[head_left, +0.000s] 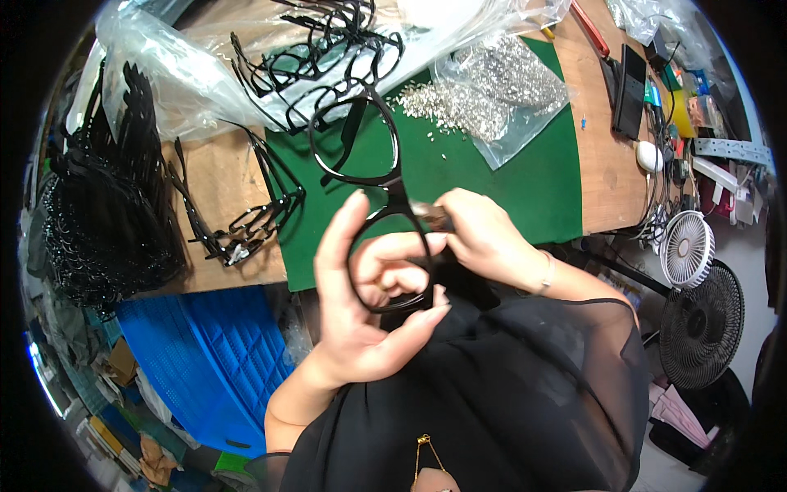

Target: The person repeatedly picks up black eyeglass frames from a pile and uses pliers to press or adjust the temple arms. After each adjustment, the frame is placed back on the table. The process continues with multiple frames in a repetitive sequence.

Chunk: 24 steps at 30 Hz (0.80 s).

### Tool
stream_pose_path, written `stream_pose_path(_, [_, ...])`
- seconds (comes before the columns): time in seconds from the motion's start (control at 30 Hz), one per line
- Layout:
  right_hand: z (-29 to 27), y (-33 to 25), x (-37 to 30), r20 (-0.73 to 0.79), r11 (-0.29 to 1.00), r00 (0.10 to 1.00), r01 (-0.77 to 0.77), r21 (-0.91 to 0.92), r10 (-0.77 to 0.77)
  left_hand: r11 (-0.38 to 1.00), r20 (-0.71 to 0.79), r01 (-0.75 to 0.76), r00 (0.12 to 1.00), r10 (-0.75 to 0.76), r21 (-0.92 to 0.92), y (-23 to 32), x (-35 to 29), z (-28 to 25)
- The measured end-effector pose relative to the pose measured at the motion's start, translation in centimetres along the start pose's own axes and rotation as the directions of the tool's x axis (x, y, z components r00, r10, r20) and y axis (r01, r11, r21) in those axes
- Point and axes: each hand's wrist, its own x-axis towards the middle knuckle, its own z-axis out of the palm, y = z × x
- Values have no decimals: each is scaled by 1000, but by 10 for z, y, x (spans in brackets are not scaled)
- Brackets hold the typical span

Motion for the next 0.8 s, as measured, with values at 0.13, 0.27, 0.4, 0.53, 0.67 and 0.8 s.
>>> stream_pose_path(0.13, [-45,-32,-17,88,708,952,-278,649,294,964,-56,-24,998,40,264,-16,7,14])
stream_pose_path(0.27, [-51,-50,-28,-10,612,957,-176,771,289,909,-106,-17,992,68,417,-23,16,33])
stream_pose_path(0.4, [-46,-45,-29,5,541,954,-175,822,300,876,-133,-16,987,91,482,-23,16,39])
stream_pose_path(0.53, [-50,-48,-23,210,297,917,-316,901,338,893,-138,-2,988,72,450,-27,14,38])
stream_pose_path(0.67, [-56,-48,-17,407,188,881,-454,871,242,965,-141,63,990,-28,255,-18,12,30])
stream_pose_path(0.8, [-65,-50,-14,422,362,901,-428,828,99,984,-94,163,983,-156,67,0,10,19])
